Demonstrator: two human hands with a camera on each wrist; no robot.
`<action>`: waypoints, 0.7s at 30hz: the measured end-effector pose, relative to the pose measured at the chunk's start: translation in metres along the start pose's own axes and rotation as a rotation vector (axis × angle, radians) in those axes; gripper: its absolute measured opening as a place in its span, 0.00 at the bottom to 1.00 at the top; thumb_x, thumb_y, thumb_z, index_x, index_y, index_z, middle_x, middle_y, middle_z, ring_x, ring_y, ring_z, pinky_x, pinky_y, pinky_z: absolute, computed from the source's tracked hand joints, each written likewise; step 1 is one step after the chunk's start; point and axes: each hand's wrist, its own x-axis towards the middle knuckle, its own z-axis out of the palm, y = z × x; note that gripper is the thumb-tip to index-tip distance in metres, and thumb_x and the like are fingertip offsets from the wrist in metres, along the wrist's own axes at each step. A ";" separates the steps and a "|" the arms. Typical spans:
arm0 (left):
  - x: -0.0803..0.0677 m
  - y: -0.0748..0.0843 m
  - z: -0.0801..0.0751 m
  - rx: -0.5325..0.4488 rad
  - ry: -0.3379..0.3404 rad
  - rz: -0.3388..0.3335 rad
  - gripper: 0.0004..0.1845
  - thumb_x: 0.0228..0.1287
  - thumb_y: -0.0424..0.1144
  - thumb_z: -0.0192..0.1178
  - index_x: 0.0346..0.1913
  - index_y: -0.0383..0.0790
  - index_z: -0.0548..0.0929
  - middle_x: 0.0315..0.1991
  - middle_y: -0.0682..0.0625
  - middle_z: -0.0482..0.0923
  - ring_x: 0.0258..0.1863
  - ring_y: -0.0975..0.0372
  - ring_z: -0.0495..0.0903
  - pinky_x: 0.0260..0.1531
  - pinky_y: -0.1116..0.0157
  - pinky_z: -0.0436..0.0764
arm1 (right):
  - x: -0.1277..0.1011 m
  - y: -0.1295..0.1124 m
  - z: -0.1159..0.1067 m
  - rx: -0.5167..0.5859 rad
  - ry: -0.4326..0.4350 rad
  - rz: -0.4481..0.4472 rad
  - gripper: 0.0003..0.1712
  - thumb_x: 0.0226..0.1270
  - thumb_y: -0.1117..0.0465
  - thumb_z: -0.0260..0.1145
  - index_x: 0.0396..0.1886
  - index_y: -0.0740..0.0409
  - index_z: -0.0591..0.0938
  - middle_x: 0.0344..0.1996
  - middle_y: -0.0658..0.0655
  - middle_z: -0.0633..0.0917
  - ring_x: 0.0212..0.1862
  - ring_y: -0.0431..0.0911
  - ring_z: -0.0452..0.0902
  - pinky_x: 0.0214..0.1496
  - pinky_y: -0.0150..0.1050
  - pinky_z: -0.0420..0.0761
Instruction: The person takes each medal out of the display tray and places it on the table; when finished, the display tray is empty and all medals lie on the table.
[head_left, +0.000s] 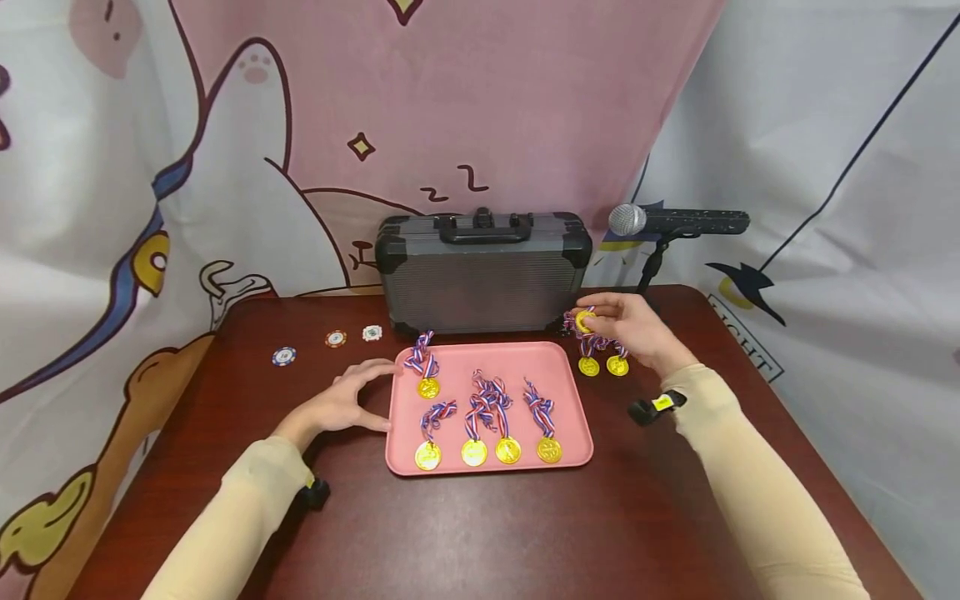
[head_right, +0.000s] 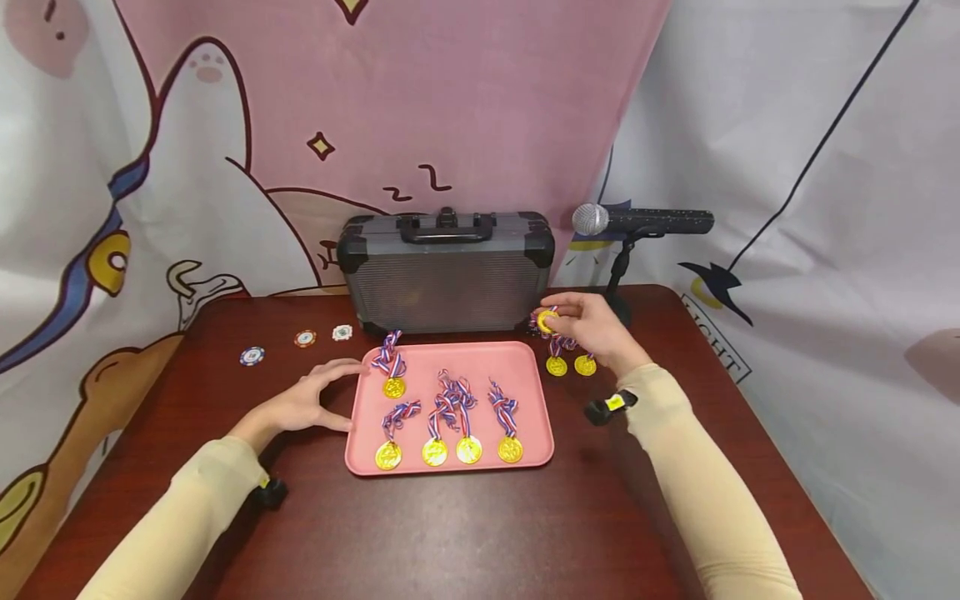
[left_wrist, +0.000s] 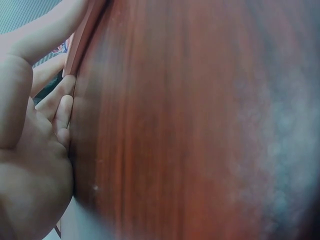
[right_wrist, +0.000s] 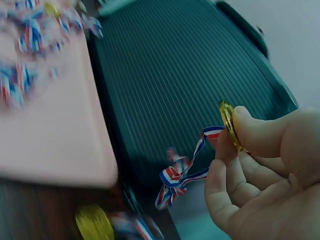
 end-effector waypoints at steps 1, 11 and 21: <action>0.000 0.000 0.000 0.002 0.003 0.004 0.50 0.47 0.52 0.84 0.75 0.50 0.74 0.77 0.44 0.65 0.74 0.41 0.58 0.67 0.29 0.51 | -0.003 0.003 -0.010 -0.010 0.023 0.009 0.26 0.79 0.62 0.65 0.72 0.66 0.75 0.64 0.70 0.82 0.50 0.41 0.85 0.51 0.31 0.84; -0.002 -0.002 -0.001 0.009 0.004 0.013 0.50 0.47 0.52 0.84 0.75 0.49 0.74 0.77 0.44 0.65 0.74 0.41 0.59 0.67 0.29 0.52 | -0.024 0.042 -0.076 -0.260 0.255 -0.001 0.24 0.77 0.59 0.68 0.69 0.60 0.79 0.58 0.67 0.85 0.46 0.39 0.84 0.43 0.25 0.81; 0.000 -0.001 0.000 0.011 0.006 0.007 0.50 0.47 0.53 0.84 0.75 0.51 0.74 0.77 0.45 0.65 0.74 0.41 0.59 0.67 0.28 0.51 | -0.036 0.112 -0.072 -0.549 0.097 -0.025 0.18 0.66 0.67 0.77 0.54 0.65 0.85 0.46 0.67 0.87 0.43 0.57 0.85 0.44 0.45 0.87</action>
